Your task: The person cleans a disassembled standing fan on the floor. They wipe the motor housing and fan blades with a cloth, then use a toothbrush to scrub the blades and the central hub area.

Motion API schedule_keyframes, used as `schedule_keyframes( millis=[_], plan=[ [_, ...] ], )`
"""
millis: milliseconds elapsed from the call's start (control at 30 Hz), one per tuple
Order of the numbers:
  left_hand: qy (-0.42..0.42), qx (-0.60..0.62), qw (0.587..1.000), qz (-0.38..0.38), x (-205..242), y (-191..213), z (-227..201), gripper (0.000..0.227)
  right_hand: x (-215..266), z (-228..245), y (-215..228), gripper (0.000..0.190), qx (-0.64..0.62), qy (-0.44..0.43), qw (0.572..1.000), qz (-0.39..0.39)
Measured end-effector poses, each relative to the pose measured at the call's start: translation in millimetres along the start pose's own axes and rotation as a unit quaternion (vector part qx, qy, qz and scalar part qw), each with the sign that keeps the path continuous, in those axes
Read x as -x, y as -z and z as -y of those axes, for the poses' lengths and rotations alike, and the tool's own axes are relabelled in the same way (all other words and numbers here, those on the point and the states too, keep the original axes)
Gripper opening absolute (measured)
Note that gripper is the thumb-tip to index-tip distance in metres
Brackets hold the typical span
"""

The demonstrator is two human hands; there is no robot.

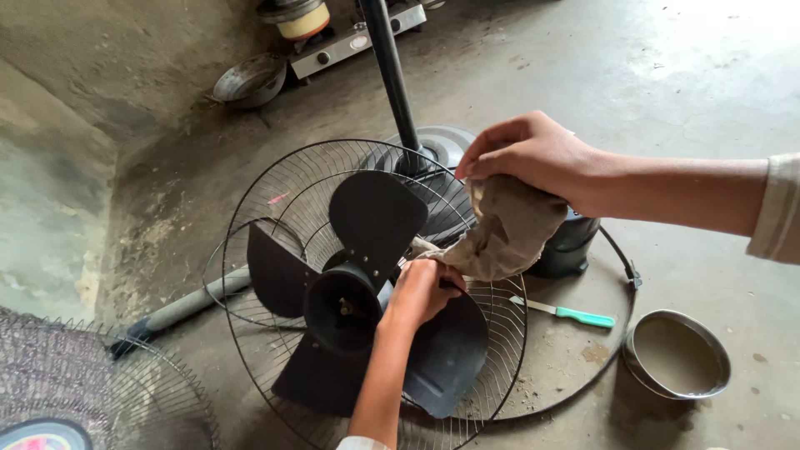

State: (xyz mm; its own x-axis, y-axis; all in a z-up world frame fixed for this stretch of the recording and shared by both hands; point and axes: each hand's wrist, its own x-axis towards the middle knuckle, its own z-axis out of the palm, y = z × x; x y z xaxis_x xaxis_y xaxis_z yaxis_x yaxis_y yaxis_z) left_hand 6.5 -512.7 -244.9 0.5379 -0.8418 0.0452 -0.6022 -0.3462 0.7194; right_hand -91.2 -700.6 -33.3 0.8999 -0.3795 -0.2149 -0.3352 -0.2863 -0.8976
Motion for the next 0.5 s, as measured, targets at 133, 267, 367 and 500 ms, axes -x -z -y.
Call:
schedule_keyframes(
  millis=[133,267,367,500],
  plan=[
    [-0.083,-0.111,0.99,-0.038,18.2,-2.2,-5.7,0.022,17.2,-5.1,-7.4,0.017,0.023,-0.109,0.993,0.033],
    [-0.064,-0.134,0.987,-0.068,27.8,-1.8,4.1,0.022,53.5,-26.4,-23.2,0.019,-0.017,-0.073,0.969,0.234],
    [-0.025,-0.132,0.99,-0.05,31.6,-1.5,7.2,0.018,83.4,-61.4,-50.9,0.018,-0.094,-0.028,0.932,0.35],
    [-0.026,-0.155,0.987,-0.028,36.5,-12.7,3.4,0.012,112.3,-143.1,-99.1,0.014,0.006,0.118,0.943,0.311]
  ],
)
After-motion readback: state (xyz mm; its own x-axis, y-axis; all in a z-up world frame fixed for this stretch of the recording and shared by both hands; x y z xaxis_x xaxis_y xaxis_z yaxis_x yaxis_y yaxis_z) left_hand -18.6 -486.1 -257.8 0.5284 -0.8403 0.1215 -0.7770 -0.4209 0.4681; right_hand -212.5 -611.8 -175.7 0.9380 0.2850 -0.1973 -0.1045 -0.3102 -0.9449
